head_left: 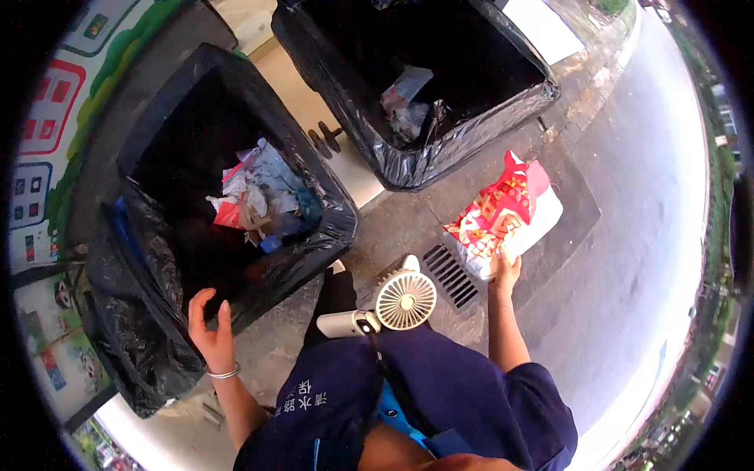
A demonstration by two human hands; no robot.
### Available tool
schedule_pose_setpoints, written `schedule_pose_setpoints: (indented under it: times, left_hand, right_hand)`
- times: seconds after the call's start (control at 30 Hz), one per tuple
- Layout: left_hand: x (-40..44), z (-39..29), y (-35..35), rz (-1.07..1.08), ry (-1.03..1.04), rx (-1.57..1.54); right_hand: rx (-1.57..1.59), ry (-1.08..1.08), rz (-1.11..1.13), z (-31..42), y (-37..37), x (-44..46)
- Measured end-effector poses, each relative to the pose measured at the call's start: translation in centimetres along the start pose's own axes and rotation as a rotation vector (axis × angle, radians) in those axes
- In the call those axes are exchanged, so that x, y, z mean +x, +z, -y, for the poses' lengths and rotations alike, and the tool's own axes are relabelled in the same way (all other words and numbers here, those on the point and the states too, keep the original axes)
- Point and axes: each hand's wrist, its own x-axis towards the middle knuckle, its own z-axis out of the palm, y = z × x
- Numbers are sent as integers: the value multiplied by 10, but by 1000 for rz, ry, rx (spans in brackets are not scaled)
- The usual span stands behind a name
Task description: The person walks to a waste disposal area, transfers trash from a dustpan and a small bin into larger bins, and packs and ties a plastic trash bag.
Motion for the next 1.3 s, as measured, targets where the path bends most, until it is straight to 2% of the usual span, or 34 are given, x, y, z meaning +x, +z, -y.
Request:
schedule_pose_setpoints:
  times: [0.13, 0.23, 0.27, 0.33, 0.4, 0.6, 0.67, 0.73, 0.8, 0.83, 0.87, 0.9, 0.93, 1.0, 1.03, 1.1, 1.17, 1.3]
  left_hand:
    - [-17, -52, 51, -5, -75, 32]
    - [-28, -34, 75, -95, -9, 70]
    - [-31, -15, 81, -142, 15, 87]
    - [-41, 45, 80, -81, 90, 290]
    - [-55, 75, 62, -93, 130, 460]
    - [-114, 115, 8, -177, 111, 411]
    - [-110, 116, 1, -167, 146, 400]
    - [-103, 110, -2, -177, 167, 386]
    - [-108, 111, -3, -204, 161, 403]
    - [-125, 116, -7, -210, 128, 446]
    - [-137, 119, -3, -202, 138, 428]
    - [-151, 132, 3, -261, 182, 451]
    - [-160, 142, 8, -265, 194, 455]
    - [-173, 136, 6, -279, 184, 453]
    - [-172, 133, 7, -267, 215, 425]
    - [-194, 143, -9, -293, 147, 449]
    - [-203, 169, -21, -310, 194, 411]
    - [-221, 210, -65, -308, 317, 241]
  right_hand:
    - [-79, 72, 24, 9, -34, 70]
    - [-77, 53, 121, -9, -51, 78]
    - [-51, 56, 120, -14, -48, 69]
    - [-48, 20, 131, -42, -56, 54]
    - [-24, 42, 141, -47, -62, 28]
    - [-81, -9, 303, -41, -94, -45]
    - [-102, -45, 262, -23, -109, -69]
    - [-66, -45, 239, -1, -108, -81]
    - [67, -1, 379, -4, -98, -72]
    - [0, -49, 361, -5, -77, -82]
    - [173, 87, 386, -24, -106, -69]
    - [66, -52, 337, -40, -110, -75]
    - [142, -68, 299, -50, -122, -79]
    - [176, -64, 402, -35, -117, -99]
    - [176, -91, 377, -26, -120, -113]
    - [162, -98, 414, -26, -115, -135]
    - [61, -152, 202, -38, -116, -171]
    - [83, -201, 434, -41, -113, -283]
